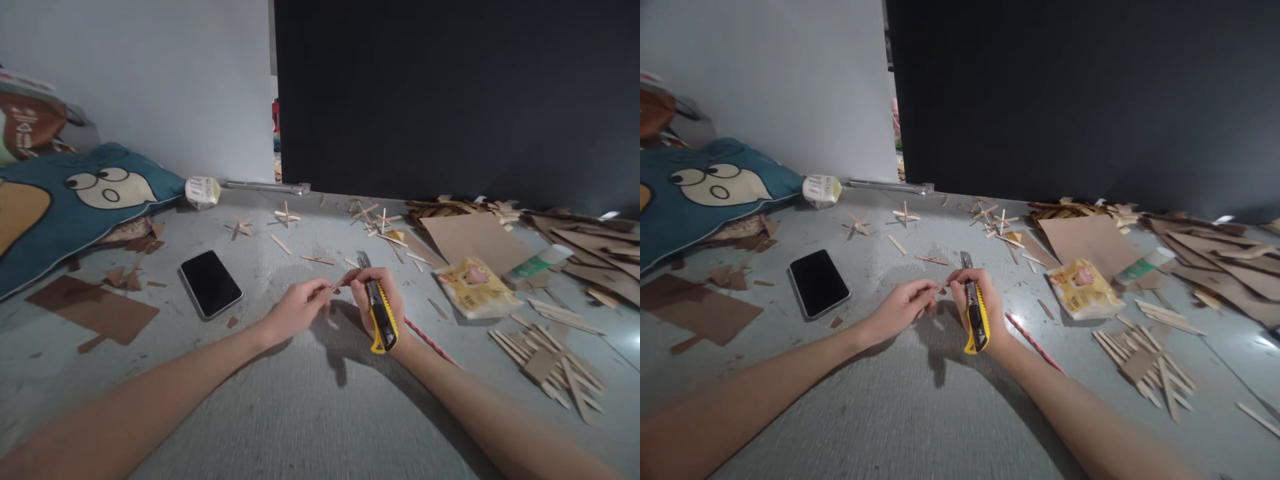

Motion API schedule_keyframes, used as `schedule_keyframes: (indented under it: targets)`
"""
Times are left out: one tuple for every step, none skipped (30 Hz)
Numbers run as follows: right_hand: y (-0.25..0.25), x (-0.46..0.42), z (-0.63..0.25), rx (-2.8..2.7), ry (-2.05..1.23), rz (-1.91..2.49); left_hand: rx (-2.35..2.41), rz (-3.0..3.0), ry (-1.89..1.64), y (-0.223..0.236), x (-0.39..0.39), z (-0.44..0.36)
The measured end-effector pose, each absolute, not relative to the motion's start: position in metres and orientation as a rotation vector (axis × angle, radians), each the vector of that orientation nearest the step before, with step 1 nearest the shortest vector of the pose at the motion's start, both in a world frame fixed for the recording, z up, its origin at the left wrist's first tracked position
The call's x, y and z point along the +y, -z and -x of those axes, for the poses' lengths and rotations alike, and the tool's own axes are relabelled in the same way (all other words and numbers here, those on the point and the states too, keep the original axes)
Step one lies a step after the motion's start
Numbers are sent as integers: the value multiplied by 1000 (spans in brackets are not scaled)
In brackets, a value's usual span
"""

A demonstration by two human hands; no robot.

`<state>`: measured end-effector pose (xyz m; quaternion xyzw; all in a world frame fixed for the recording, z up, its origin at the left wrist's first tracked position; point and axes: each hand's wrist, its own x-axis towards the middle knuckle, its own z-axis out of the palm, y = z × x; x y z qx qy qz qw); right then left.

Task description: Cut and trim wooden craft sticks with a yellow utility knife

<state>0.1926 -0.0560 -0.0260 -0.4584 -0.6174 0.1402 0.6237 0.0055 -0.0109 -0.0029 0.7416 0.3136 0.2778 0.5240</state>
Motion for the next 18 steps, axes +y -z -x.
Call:
schedule_keyframes:
  targets:
    - [26, -57, -194, -1428, -314, 1058, 747, -1763, -658, 3, -11, -6]
    - [26, -58, -195, -1433, -290, 1069, 746, -1747, -659, 4, -10, -6]
    - [26, -59, -196, -1427, -251, 1085, 752, -1725, -673, 5, -10, -6]
    - [25, -60, -197, -1414, -204, 1107, 764, -1698, -699, 6, -10, -6]
    - [24, -62, -199, -1407, -160, 1127, 781, -1670, -730, 7, -9, -7]
    - [24, -64, -200, -1414, -128, 1142, 798, -1647, -760, 8, -9, -7]
    - [23, -65, -200, -1437, -119, 1151, 809, -1631, -787, 8, -9, -8]
    - [23, -67, -201, -1468, -133, 1149, 812, -1624, -805, 8, -9, -8]
    - [23, -68, -201, -1505, -166, 1136, 807, -1622, -814, 8, -9, -9]
    - [23, -69, -201, -1538, -210, 1117, 799, -1621, -818, 7, -9, -9]
    - [23, -70, -201, -1565, -253, 1103, 790, -1614, -820, 7, -9, -9]
    - [23, -71, -201, -1592, -277, 1101, 780, -1604, -818, 6, -9, -9]
    - [22, -72, -201, -1625, -273, 1105, 772, -1592, -816, 5, -10, -9]
    - [21, -72, -201, -1667, -235, 1101, 767, -1580, -817, 4, -10, -9]
    - [20, -72, -201, -1721, -174, 1079, 766, -1567, -821, 4, -10, -9]
    - [19, -71, -202, -1776, -103, 1031, 768, -1554, -826, 3, -10, -9]
    - [17, -70, -203, -1823, -37, 963, 773, -1543, -830, 3, -10, -10]
    - [16, -69, -204, -1863, 10, 895, 782, -1533, -832, 2, -10, -10]
